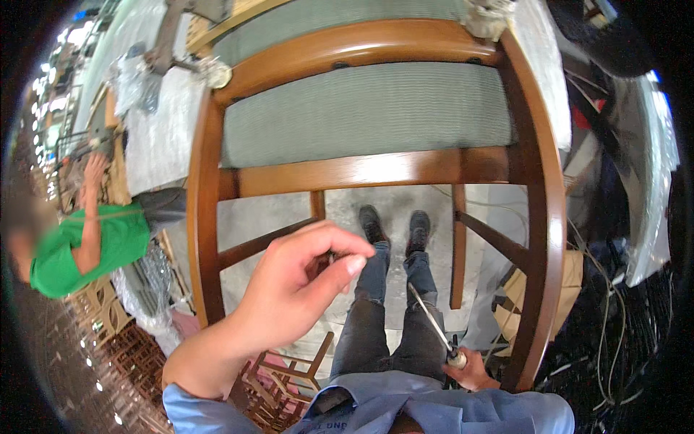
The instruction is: The person assembles wooden dining chairs by placing frames into a jig, inserting screws with a power drill, and attaching cushioned seat pads. The person repeats this process for multiple chairs in a workshop setting.
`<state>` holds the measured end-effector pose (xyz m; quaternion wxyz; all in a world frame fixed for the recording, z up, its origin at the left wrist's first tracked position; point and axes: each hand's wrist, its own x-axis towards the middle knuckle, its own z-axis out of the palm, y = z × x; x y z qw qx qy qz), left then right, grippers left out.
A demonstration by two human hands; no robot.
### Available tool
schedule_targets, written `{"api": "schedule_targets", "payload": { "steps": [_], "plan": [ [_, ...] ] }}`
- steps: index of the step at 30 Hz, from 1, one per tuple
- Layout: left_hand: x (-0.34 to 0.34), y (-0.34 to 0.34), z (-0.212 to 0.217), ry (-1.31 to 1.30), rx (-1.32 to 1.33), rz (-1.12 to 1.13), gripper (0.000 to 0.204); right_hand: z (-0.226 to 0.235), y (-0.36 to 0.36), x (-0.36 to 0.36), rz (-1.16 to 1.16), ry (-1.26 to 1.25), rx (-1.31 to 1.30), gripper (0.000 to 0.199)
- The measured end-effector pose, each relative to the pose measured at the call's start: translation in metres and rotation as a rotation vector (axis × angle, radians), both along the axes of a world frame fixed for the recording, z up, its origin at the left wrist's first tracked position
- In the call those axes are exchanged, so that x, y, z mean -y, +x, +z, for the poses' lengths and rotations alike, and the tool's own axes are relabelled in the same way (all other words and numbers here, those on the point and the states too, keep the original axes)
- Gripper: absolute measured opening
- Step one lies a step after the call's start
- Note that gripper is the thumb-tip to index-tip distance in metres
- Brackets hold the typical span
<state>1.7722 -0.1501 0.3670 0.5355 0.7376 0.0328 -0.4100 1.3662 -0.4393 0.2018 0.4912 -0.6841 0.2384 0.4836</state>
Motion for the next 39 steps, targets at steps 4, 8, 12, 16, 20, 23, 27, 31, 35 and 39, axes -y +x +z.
{"api": "schedule_targets", "payload": {
  "steps": [4, 8, 12, 16, 20, 23, 27, 31, 35, 39],
  "plan": [
    [-0.011, 0.006, -0.006, -0.035, 0.098, 0.189, 0.018, -0.012, 0.085, -0.016, -0.074, 0.323, 0.187, 0.046],
    [-0.014, 0.015, -0.008, 0.008, 0.171, 0.302, 0.022, -0.002, 0.139, -0.033, -0.221, 0.555, 0.217, 0.050],
    [-0.016, 0.019, -0.015, -0.006, 0.226, 0.466, 0.021, 0.002, 0.174, -0.033, -0.035, 0.573, 0.517, 0.050],
    [-0.014, 0.020, -0.015, -0.085, 0.161, 0.522, 0.019, 0.000, 0.185, -0.032, 0.020, 0.571, 0.530, 0.052],
    [-0.016, 0.021, -0.017, -0.103, 0.165, 0.451, 0.018, -0.001, 0.188, -0.032, 0.021, 0.572, 0.536, 0.050],
    [-0.016, 0.019, -0.019, -0.070, 0.181, 0.440, 0.016, -0.001, 0.185, -0.030, 0.042, 0.532, 0.562, 0.049],
    [-0.013, 0.017, -0.017, 0.018, 0.193, 0.478, 0.015, -0.001, 0.189, -0.028, 0.012, 0.571, 0.629, 0.047],
    [-0.016, 0.018, -0.021, 0.042, 0.199, 0.430, 0.016, -0.002, 0.195, -0.025, 0.031, 0.601, 0.531, 0.045],
    [-0.014, 0.022, -0.023, 0.129, 0.224, 0.369, 0.013, -0.006, 0.194, -0.020, 0.044, 0.576, 0.542, 0.044],
    [-0.023, 0.019, -0.021, 0.250, 0.165, 0.270, 0.013, -0.006, 0.197, -0.011, 0.013, 0.523, 0.680, 0.043]
  ]
}}
